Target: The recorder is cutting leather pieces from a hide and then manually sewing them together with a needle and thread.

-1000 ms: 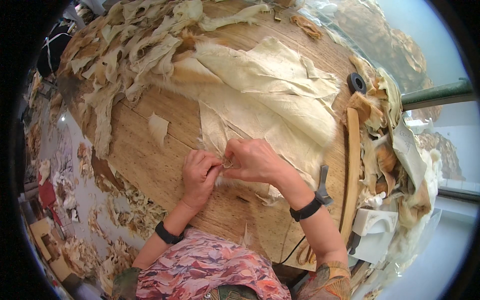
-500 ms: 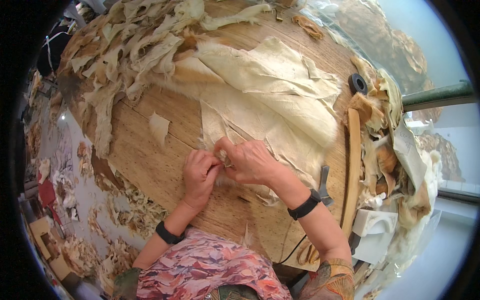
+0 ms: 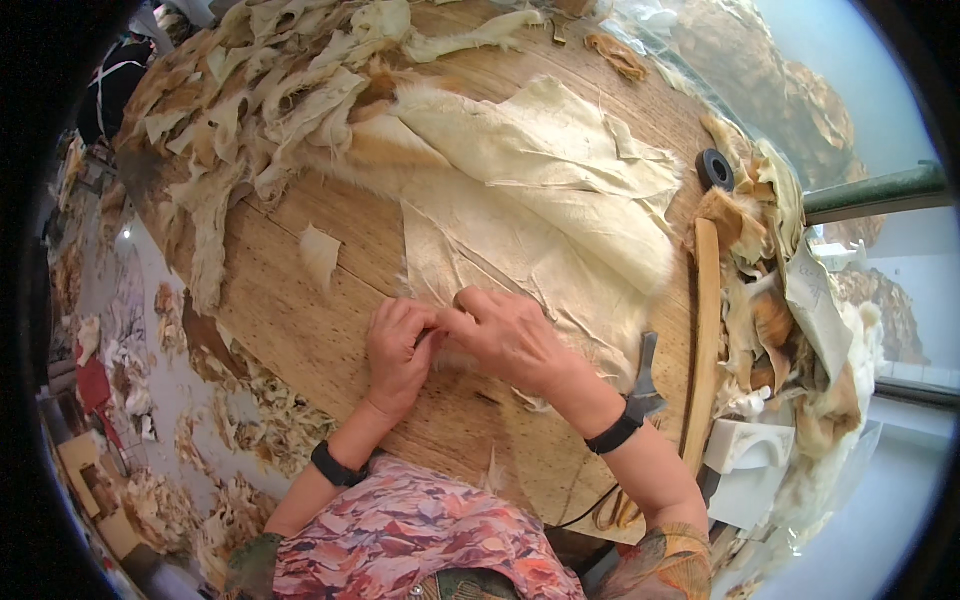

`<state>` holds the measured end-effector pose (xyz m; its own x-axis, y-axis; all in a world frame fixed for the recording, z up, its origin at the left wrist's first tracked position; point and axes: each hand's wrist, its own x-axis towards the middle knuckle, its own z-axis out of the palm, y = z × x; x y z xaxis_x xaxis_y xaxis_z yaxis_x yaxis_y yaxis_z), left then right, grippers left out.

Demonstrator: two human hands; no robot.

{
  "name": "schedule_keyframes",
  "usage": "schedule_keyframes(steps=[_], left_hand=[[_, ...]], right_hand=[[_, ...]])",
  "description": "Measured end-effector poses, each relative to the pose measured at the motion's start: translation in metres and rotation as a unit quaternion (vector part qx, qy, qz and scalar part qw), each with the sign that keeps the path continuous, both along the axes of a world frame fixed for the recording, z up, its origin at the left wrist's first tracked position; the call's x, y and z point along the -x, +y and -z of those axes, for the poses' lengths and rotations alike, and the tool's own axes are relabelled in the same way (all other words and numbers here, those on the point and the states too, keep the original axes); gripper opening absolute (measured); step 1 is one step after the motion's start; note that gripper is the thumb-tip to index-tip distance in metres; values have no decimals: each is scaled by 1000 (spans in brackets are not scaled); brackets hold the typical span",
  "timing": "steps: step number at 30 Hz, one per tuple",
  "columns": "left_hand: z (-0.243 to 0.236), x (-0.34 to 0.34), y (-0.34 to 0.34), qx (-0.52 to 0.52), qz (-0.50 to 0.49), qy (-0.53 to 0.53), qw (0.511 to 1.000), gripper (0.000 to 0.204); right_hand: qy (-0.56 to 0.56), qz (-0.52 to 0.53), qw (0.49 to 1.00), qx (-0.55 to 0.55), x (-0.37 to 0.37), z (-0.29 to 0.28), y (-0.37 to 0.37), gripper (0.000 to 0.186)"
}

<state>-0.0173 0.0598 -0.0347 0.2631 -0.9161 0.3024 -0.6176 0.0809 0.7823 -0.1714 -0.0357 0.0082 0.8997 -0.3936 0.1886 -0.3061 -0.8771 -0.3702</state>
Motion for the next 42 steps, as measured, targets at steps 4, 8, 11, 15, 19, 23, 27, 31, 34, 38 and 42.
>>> schedule_keyframes(steps=[4, 8, 11, 15, 19, 23, 27, 31, 34, 38, 42], left_hand=[[3, 0, -1, 2, 1, -17, 1000, 13], [1, 2, -1, -2, -10, -15, 1000, 13], [1, 2, -1, 16, -9, -25, 1000, 13], [0, 0, -1, -7, 2, -16, 1000, 13], [-3, 0, 1, -4, -1, -11, 1000, 12], [0, 0, -1, 4, 4, -7, 1000, 12], [1, -1, 0, 10, 6, -1, 1000, 11], [1, -1, 1, 4, 7, 3, 1000, 11], [0, -1, 1, 4, 6, 1, 1000, 11], [2, -1, 1, 6, 5, -2, 1000, 12], [1, -1, 1, 0, 5, 3, 1000, 12]], right_hand=[[-33, -2, 999, 24, -3, 6, 3, 18], [-113, 43, 992, 30, -14, -7, 7, 16], [-186, 156, 954, -176, -23, -9, 4, 8], [-200, 240, 701, -641, -17, -8, -13, 6], [-259, 233, 706, -617, -7, -10, -27, 11], [-146, 168, 847, -483, -1, 4, -22, 8], [-8, 96, 967, -236, 0, -5, -18, 6], [13, 107, 962, -253, 1, 1, -18, 7], [8, 123, 953, -276, 1, 0, -18, 7], [7, 127, 948, -293, 2, 2, -21, 7], [3, 107, 958, -265, 1, 3, -21, 7]])
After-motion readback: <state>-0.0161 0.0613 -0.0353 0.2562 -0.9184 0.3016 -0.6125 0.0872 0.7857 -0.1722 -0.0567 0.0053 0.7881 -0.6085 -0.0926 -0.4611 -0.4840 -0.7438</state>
